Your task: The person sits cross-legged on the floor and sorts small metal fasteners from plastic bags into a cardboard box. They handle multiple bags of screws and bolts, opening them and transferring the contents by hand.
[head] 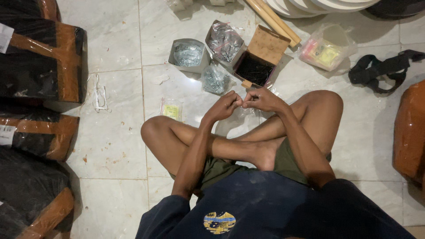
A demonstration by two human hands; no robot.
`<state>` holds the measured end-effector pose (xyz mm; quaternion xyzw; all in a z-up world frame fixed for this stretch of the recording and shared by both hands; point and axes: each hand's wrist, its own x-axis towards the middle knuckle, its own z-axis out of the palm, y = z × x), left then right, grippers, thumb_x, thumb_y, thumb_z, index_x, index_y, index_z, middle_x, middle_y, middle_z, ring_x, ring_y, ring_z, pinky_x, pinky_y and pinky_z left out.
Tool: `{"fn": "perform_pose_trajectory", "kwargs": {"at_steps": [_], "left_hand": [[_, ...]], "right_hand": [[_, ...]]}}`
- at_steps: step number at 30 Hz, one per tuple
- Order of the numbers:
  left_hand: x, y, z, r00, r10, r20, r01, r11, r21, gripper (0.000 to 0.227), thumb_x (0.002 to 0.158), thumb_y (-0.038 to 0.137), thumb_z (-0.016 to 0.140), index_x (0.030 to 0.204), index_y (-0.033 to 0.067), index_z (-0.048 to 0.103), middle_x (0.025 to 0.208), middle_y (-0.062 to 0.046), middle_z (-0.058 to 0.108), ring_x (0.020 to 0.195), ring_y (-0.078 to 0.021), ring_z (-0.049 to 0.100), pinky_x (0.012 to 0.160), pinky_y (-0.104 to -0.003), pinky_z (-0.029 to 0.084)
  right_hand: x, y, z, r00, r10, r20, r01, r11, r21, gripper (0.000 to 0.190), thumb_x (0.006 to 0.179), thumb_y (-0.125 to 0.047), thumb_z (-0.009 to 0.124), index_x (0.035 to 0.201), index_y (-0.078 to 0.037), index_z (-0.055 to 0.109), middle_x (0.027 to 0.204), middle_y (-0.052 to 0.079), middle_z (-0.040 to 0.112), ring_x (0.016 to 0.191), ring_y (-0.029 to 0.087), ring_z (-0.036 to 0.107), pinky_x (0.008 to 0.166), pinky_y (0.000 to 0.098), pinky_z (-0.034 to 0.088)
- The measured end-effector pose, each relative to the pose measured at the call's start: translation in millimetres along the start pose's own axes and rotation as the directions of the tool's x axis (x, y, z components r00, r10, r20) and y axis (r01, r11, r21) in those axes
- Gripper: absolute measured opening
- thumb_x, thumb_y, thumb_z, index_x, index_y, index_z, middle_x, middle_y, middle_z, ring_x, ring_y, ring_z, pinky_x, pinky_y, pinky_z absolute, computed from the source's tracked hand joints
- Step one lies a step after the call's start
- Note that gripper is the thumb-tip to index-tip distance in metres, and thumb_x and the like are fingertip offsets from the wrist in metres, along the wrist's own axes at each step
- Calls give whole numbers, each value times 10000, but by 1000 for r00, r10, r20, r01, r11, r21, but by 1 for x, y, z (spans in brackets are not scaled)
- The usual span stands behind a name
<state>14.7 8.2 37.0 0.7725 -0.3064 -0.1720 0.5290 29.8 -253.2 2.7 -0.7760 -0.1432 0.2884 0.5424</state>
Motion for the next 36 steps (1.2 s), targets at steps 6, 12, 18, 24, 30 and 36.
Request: {"fn": "perform_pose_trajectory", "kwargs": {"at_steps": [6, 12, 18, 24, 30, 36], "left_hand": [[-1, 6, -9, 1000, 15, 12, -16, 991, 135, 231, 1183, 265, 604, 1083, 59, 638, 966, -170, 564, 922, -459, 649, 896, -526, 530], [-5, 8, 0, 1000, 10, 8, -11, 986, 168, 264, 1191, 309, 568, 1069, 78, 609, 968, -185, 546, 919, -519, 644, 855, -564, 535], [-6, -3, 1, 1000, -7, -21, 14, 924, 383, 319, 1219, 374, 480, 1070, 124, 611, 993, -176, 550, 845, -531, 653, 766, -589, 547], [-3, 0, 5, 993, 54, -104, 6, 866, 500, 293, 1205, 379, 501, 1051, 150, 599, 1040, -133, 540, 795, -515, 676, 709, -594, 571], [3, 2, 6, 980, 104, -170, -9, 875, 484, 199, 1116, 334, 639, 1139, 136, 635, 1159, -137, 574, 842, -533, 727, 737, -639, 589], [8, 70, -12, 979, -125, -160, 165, 949, 268, 826, 890, 243, 750, 1650, 71, 474, 1581, -275, 525, 1439, -541, 603, 1189, -685, 432]], "right_hand": [[-12, -35, -4, 997, -5, 77, 2, 999, 33, 274, 966, -337, 934, 1169, -168, 862, 872, 0, 745, 773, 128, 570, 728, 312, 480], [-13, -24, -3, 992, -21, 125, 22, 1000, -6, 288, 928, -328, 959, 1120, -146, 844, 850, 14, 720, 783, 156, 591, 737, 335, 495], [-10, -27, -2, 992, -105, 74, 108, 993, -37, 319, 896, -371, 1008, 1062, -153, 846, 906, 85, 751, 844, 198, 686, 789, 370, 569], [-13, -18, 5, 978, -140, 152, 145, 989, -25, 278, 969, -385, 946, 1007, -120, 869, 922, 113, 804, 850, 217, 716, 822, 403, 585], [-11, -26, 3, 972, -193, 138, 216, 959, -183, 262, 1016, -374, 867, 935, -125, 878, 886, 163, 811, 806, 309, 764, 789, 459, 578], [4, 8, 18, 951, -309, 5, 296, 904, -309, 283, 1038, -327, 821, 1191, -90, 843, 1062, 213, 817, 999, 444, 772, 907, 553, 590]]}}
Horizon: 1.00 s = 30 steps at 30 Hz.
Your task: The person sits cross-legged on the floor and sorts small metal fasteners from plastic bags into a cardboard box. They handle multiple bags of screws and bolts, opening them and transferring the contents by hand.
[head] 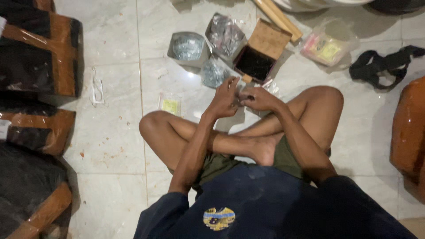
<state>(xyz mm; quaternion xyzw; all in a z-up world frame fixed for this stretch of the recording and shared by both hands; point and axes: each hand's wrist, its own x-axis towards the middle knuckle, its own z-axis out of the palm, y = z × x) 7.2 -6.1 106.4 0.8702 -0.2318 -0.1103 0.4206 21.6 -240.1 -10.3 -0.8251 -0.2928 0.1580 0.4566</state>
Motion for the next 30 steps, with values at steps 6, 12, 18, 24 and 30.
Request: {"fn": "perform_pose_trajectory", "kwargs": {"at_steps": [6, 12, 18, 24, 30], "left_hand": [[9, -110, 86, 997, 30, -73, -2, 934, 356, 786, 856, 324, 916, 1507, 133, 517, 1286, -120, 653, 1290, -397, 644, 1155, -618, 462], [7, -97, 66, 992, -25, -125, 46, 985, 167, 407, 901, 295, 874, 1210, 241, 614, 1028, -10, 707, 1094, -331, 714, 1019, -538, 464], [12, -70, 38, 950, -5, -312, 0, 1000, -14, 397, 975, 462, 892, 1042, 188, 612, 833, 47, 729, 773, -204, 754, 783, -416, 485], [10, -66, 35, 950, -22, -310, -23, 990, -139, 548, 927, 563, 935, 1080, 176, 579, 781, 56, 727, 721, -121, 733, 748, -335, 512], [6, -81, 39, 960, -118, -256, 46, 962, -268, 785, 816, 455, 1085, 1276, 199, 502, 841, 41, 651, 737, -136, 663, 706, -328, 499]], "right_hand": [[-3, 20, 27, 994, -88, 68, 87, 996, 25, 591, 941, -228, 798, 1483, -11, 704, 1326, 349, 727, 1226, 597, 670, 1110, 678, 523], [-1, -27, -2, 985, -172, 25, 171, 984, 41, 499, 1004, -175, 800, 1456, 13, 703, 1291, 329, 706, 1205, 596, 666, 1089, 660, 518], [19, 5, -46, 954, -167, -250, 128, 978, -163, 253, 1148, -86, 729, 1374, -24, 824, 1240, 167, 816, 1088, 333, 719, 954, 457, 522], [48, -3, -78, 924, -142, -355, -78, 839, -538, 257, 1049, -132, 805, 1294, -119, 878, 1192, 122, 849, 1074, 371, 755, 854, 523, 567], [69, 28, -71, 972, 133, -194, -236, 541, -808, 572, 926, -409, 897, 1478, -283, 818, 1144, 162, 775, 998, 428, 770, 701, 570, 612]]}}
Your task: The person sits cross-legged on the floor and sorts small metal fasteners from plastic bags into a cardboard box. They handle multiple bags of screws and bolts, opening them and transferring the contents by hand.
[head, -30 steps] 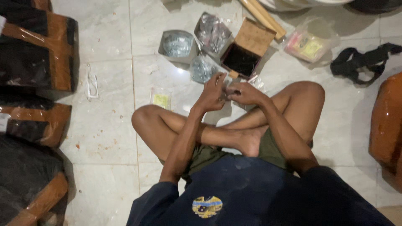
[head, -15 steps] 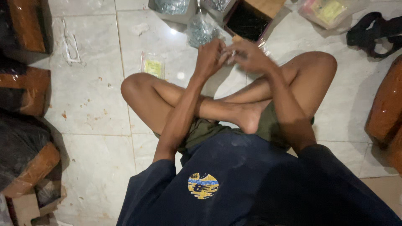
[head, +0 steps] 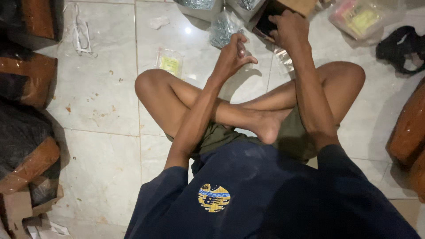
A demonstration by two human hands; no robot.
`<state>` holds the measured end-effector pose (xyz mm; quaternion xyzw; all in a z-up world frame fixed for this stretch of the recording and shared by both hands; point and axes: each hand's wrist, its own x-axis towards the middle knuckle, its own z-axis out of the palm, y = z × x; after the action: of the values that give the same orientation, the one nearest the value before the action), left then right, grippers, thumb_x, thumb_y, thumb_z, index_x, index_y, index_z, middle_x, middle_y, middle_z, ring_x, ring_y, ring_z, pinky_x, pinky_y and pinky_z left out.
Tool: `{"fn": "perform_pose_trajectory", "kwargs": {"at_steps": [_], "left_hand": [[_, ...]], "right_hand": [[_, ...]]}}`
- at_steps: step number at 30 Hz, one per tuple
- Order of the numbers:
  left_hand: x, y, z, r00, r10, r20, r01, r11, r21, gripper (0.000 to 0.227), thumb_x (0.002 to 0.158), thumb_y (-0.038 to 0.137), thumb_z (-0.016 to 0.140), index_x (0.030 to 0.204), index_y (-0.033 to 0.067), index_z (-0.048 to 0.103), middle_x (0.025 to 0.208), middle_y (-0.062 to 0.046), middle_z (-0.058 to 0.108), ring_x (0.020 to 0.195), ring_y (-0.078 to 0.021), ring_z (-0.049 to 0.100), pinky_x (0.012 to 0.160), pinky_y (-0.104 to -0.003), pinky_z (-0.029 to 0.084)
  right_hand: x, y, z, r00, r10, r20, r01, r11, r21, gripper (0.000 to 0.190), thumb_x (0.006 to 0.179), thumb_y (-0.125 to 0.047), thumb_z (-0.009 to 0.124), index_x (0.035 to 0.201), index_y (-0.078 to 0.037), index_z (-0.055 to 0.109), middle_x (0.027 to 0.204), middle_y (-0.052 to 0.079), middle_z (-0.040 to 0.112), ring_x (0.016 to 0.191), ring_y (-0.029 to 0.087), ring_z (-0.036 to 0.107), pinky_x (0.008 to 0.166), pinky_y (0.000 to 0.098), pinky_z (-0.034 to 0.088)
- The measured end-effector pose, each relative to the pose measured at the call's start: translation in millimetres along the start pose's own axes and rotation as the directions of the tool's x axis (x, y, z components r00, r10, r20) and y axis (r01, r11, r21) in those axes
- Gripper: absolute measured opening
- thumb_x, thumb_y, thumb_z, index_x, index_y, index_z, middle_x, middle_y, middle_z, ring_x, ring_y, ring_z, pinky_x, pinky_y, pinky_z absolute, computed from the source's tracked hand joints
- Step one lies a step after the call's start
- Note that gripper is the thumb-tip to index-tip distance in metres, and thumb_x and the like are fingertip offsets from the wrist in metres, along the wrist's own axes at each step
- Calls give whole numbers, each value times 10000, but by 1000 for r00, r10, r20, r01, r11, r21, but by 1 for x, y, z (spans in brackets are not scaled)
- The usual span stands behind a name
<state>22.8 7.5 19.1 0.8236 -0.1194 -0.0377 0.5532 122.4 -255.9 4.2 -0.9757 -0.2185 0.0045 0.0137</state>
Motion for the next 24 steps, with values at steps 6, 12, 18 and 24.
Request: {"fn": "perform_pose_trajectory", "kwargs": {"at_steps": [6, 12, 18, 24], "left_hand": [[-1, 1, 3, 999, 38, 27, -37, 999, -35, 711, 892, 397, 1032, 1277, 157, 485, 854, 25, 686, 777, -134, 693, 769, -319, 535], [1, 8, 2, 997, -57, 54, 58, 998, -32, 602, 830, 503, 1011, 1111, 213, 564, 823, 47, 763, 791, -140, 759, 775, -332, 523], [-3, 20, -5, 997, -3, 78, 8, 998, -60, 612, 809, 442, 1064, 1033, 215, 541, 810, 60, 757, 781, -101, 694, 735, -323, 504], [-3, 23, -7, 997, 23, 71, -16, 995, -99, 634, 830, 498, 1068, 1047, 206, 549, 810, 62, 696, 753, -82, 653, 738, -290, 493]], "right_hand": [[-10, 1, 14, 996, 58, -61, -46, 983, 178, 404, 947, -288, 853, 1334, -179, 894, 1094, 206, 841, 957, 495, 784, 729, 600, 598], [-15, 9, 30, 986, 13, -164, 20, 979, 203, 288, 969, -216, 845, 1221, -112, 937, 1074, 177, 881, 936, 445, 807, 797, 544, 622], [-36, 1, -9, 940, 58, -337, 47, 954, 297, 76, 1022, -202, 809, 1049, -151, 858, 973, 89, 833, 881, 390, 756, 652, 516, 526], [-47, -34, -51, 959, 160, -233, 123, 506, 854, 67, 1150, -117, 832, 1150, -52, 816, 1031, 41, 785, 930, 127, 672, 811, 341, 527]]}}
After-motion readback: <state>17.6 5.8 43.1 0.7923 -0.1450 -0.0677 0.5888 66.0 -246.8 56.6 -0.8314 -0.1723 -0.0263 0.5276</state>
